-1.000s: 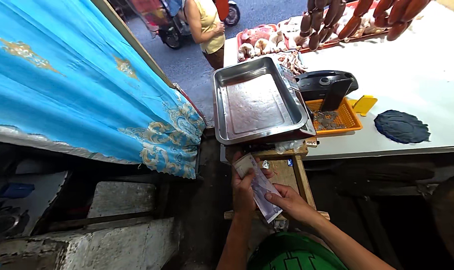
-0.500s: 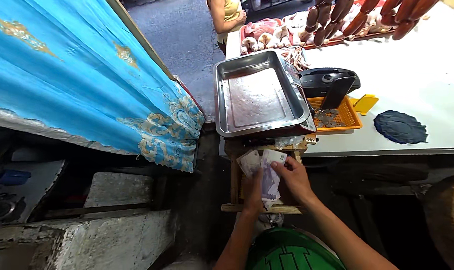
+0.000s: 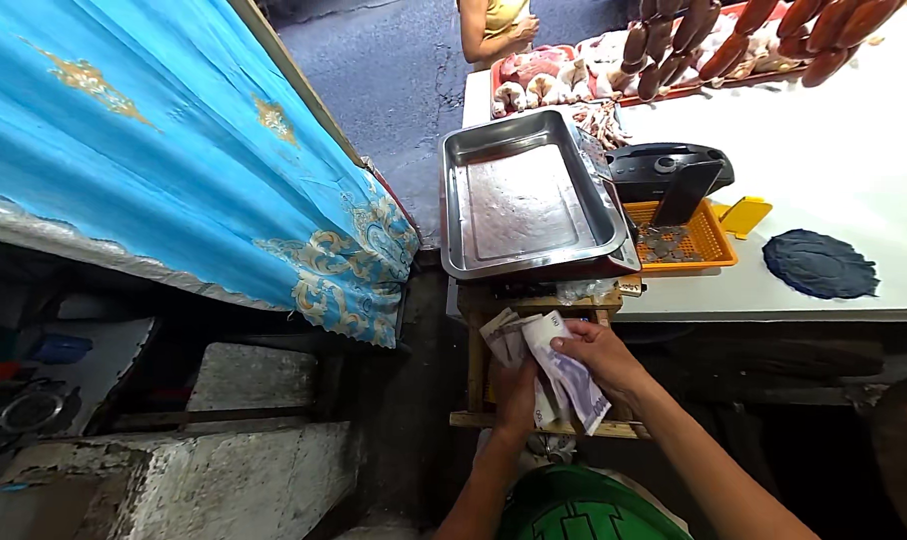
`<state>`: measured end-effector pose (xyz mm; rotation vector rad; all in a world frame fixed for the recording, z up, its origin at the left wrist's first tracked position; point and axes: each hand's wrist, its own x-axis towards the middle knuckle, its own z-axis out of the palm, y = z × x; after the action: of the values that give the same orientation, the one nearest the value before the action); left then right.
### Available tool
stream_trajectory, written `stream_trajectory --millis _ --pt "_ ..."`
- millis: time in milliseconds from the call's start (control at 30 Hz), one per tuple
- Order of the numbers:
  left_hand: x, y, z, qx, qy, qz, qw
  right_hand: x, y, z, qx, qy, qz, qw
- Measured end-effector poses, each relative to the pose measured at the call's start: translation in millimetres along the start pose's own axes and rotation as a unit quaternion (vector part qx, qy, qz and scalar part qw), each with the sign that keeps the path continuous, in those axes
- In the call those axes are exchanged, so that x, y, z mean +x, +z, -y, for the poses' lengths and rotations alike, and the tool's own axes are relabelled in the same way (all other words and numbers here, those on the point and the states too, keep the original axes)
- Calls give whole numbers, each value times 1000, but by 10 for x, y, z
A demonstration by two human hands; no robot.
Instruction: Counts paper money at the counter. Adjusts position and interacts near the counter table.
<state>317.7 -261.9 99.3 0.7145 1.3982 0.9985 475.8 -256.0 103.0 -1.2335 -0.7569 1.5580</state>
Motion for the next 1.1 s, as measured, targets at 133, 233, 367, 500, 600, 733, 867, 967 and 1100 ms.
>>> stream_trajectory --millis 133,233,367,500,600,733,867,967,1100 --pt "-9 53 10 -54 16 29 998 39 -71 -21 0 -35 -26 999" --pt "-19 42 -34 -66 0 8 998 45 -140 41 60 -29 -22 998" --pt "-13 52 1 26 21 1 999 14 -50 12 18 24 44 999" --pt "-28 58 -4 -49 20 13 998 72 -112 19 40 -11 -4 999" --pt "-20 39 -1 -58 14 2 998 62 -124 52 39 27 39 998" --pt "-28 54 -24 6 19 4 1000 90 -69 4 19 33 52 998" --pt "-35 -13 50 11 33 128 991 141 -50 -5 34 30 15 999" --pt "-37 38 49 38 -12 162 986 127 5 -84 -3 52 51 997" --pt "1 -228 -53 260 15 227 939 119 -64 31 -52 -35 -4 998"
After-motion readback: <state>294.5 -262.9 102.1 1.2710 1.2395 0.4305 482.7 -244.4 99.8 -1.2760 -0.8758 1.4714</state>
